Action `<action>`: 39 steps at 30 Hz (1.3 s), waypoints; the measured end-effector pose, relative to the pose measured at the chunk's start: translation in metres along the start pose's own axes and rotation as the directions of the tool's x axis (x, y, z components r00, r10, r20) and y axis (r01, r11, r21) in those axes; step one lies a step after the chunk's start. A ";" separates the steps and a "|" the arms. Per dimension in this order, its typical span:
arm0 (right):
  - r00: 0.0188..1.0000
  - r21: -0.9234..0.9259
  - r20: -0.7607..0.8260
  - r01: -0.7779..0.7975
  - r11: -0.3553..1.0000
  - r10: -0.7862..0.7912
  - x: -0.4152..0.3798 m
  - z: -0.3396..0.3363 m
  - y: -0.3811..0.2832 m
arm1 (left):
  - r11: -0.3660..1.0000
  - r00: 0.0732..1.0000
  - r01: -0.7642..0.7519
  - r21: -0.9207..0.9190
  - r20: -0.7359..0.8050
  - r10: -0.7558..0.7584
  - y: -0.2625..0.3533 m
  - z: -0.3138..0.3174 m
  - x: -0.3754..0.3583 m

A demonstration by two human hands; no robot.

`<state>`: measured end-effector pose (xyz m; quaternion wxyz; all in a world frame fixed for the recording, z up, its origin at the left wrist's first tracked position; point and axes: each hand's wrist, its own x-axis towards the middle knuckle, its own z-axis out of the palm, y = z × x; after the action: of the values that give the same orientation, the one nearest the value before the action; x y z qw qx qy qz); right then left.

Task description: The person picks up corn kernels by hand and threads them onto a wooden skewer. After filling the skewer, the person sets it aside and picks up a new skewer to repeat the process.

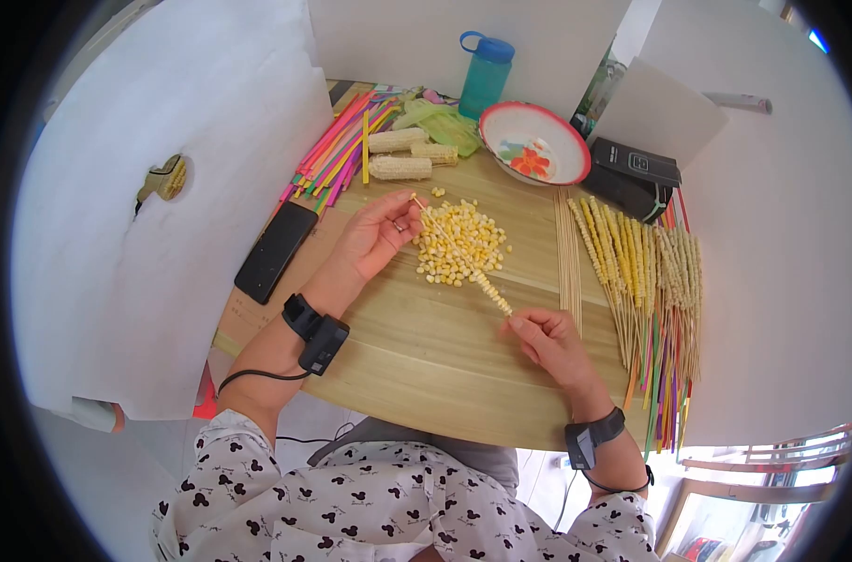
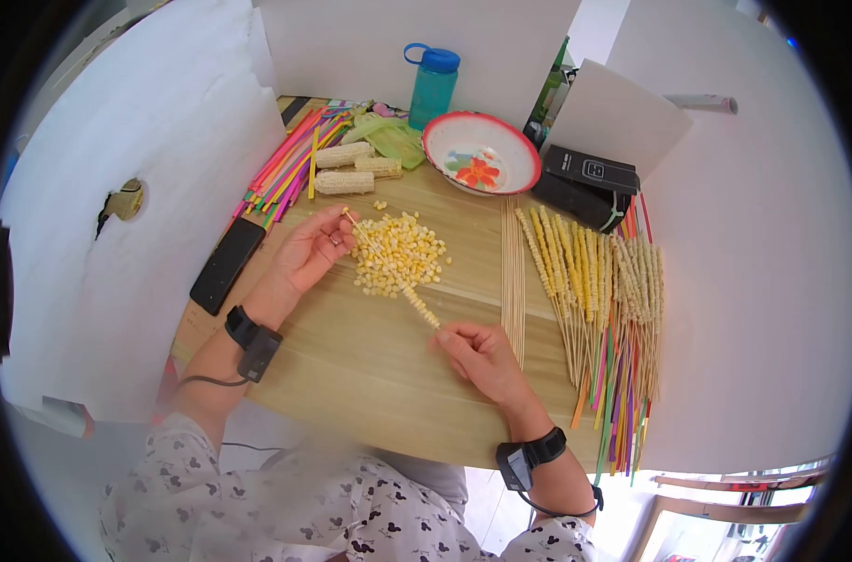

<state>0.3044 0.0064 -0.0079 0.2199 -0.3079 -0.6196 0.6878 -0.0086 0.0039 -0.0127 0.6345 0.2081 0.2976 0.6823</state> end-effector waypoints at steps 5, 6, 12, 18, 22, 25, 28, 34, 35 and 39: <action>0.996 0.010 -0.081 0.038 0.999 -0.037 0.002 0.001 0.003 | 0.999 0.999 0.032 -0.017 0.008 -0.032 0.002 -0.001 0.000; 0.996 0.007 -0.081 0.049 0.999 -0.049 0.002 0.000 0.004 | 1.000 1.000 0.020 -0.023 -0.008 -0.021 0.001 0.001 0.000; 0.995 -0.022 -0.065 0.074 0.997 -0.075 0.000 0.001 0.002 | 1.000 1.000 0.010 -0.016 -0.002 -0.010 0.000 0.001 0.000; 0.993 -0.030 -0.085 0.076 0.997 -0.079 0.000 -0.001 0.004 | 1.000 1.000 -0.006 -0.003 -0.009 0.006 -0.001 0.004 -0.002; 0.994 -0.015 -0.085 0.066 0.998 -0.067 0.001 -0.001 0.004 | 1.000 1.000 -0.011 0.020 -0.016 0.011 -0.001 0.007 -0.003; 0.994 -0.009 -0.084 0.069 0.998 -0.070 0.001 -0.001 0.004 | 1.000 1.000 -0.008 0.015 -0.028 0.008 -0.002 0.008 -0.005; 0.994 -0.026 -0.081 0.078 0.997 -0.080 0.001 -0.001 0.003 | 0.999 1.000 -0.011 0.031 -0.016 0.011 -0.002 0.009 -0.005; 0.994 0.007 -0.076 0.080 0.997 -0.079 0.001 -0.001 0.002 | 1.000 1.000 -0.007 0.000 -0.016 0.007 -0.002 0.008 -0.005; 0.994 0.003 -0.074 0.086 0.996 -0.085 0.001 -0.001 0.002 | 1.000 1.000 0.007 -0.023 -0.022 -0.007 -0.001 0.010 -0.005; 0.992 -0.019 -0.081 0.098 0.995 -0.099 0.001 0.000 0.002 | 0.997 1.000 0.018 -0.074 -0.005 -0.018 -0.003 0.008 -0.004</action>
<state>0.3042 0.0071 -0.0101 0.2765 -0.3064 -0.6296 0.6582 -0.0014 0.0010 -0.0085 0.6471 0.1798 0.2759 0.6876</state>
